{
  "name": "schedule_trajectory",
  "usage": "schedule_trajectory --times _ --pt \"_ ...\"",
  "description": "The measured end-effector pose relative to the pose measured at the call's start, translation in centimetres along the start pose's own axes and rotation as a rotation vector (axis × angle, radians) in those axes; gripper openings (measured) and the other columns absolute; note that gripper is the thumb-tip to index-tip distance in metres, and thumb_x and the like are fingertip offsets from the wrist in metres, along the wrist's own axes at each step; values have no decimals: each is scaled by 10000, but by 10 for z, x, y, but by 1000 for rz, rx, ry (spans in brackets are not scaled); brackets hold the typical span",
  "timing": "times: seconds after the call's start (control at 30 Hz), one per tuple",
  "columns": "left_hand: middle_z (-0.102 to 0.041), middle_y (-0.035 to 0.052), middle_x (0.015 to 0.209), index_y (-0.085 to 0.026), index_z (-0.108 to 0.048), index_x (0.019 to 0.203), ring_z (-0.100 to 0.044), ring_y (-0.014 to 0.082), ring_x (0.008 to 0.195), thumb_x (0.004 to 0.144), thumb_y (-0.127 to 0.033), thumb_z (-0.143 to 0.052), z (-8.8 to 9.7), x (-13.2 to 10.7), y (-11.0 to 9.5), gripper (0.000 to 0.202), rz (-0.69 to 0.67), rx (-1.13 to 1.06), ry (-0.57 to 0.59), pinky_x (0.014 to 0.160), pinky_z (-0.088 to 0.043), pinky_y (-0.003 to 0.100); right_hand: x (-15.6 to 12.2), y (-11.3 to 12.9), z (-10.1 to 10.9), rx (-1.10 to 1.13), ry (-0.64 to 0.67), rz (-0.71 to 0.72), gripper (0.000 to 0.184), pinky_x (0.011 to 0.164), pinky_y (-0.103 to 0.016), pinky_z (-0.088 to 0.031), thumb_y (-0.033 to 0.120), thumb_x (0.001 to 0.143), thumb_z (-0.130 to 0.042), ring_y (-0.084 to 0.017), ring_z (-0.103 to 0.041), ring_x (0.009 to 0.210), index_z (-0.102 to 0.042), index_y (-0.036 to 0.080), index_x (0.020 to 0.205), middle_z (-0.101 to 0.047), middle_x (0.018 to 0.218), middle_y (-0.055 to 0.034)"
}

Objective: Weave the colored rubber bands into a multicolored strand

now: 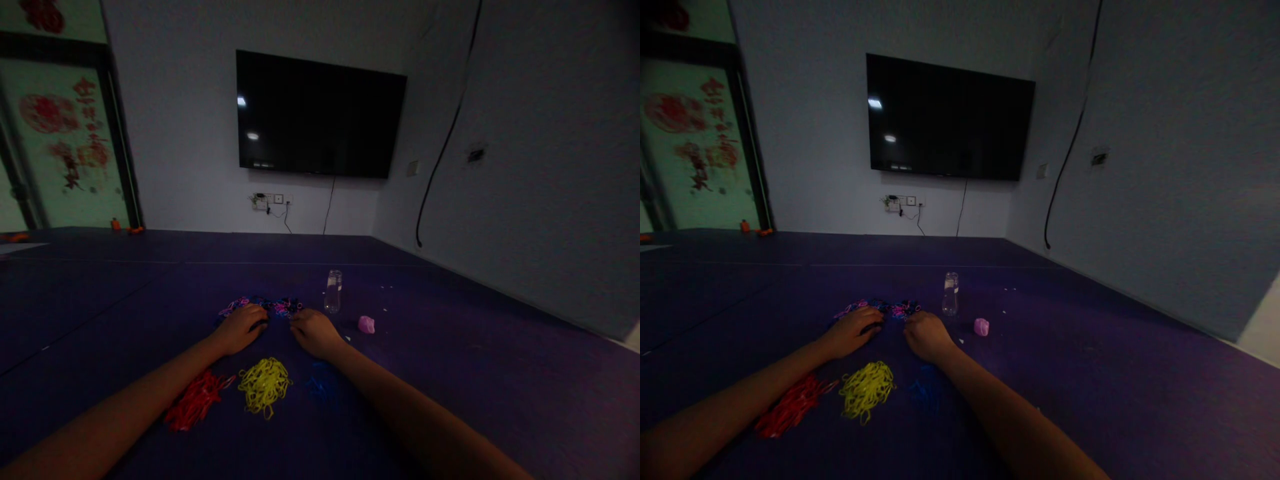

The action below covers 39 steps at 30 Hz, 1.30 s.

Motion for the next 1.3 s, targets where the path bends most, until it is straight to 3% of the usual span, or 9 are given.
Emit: schedule_trajectory --times 0.33,1.3 --pt "-662 85 1017 -173 -625 1016 -586 225 1005 947 -271 -434 -1 0 0 226 -3 -3 -6 900 -448 364 -2 7 5 -14 -32 78 257 840 -267 -431 192 931 -444 -171 -606 932 -693 149 882 -687 952 -86" --pt "-658 87 1055 -173 -628 1013 -577 226 1037 934 -241 -448 0 1 -1 208 -13 7 3 920 -452 374 -2 10 10 -25 29 15 256 776 -251 -419 206 944 -434 -167 -608 907 -676 134 903 -683 951 -76"
Point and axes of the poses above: each hand's wrist, its own x-axis towards the middle knuckle, its own z-axis out of the back of the hand, y = z × x, the point moved 5 cm from there along x, towards the middle knuckle
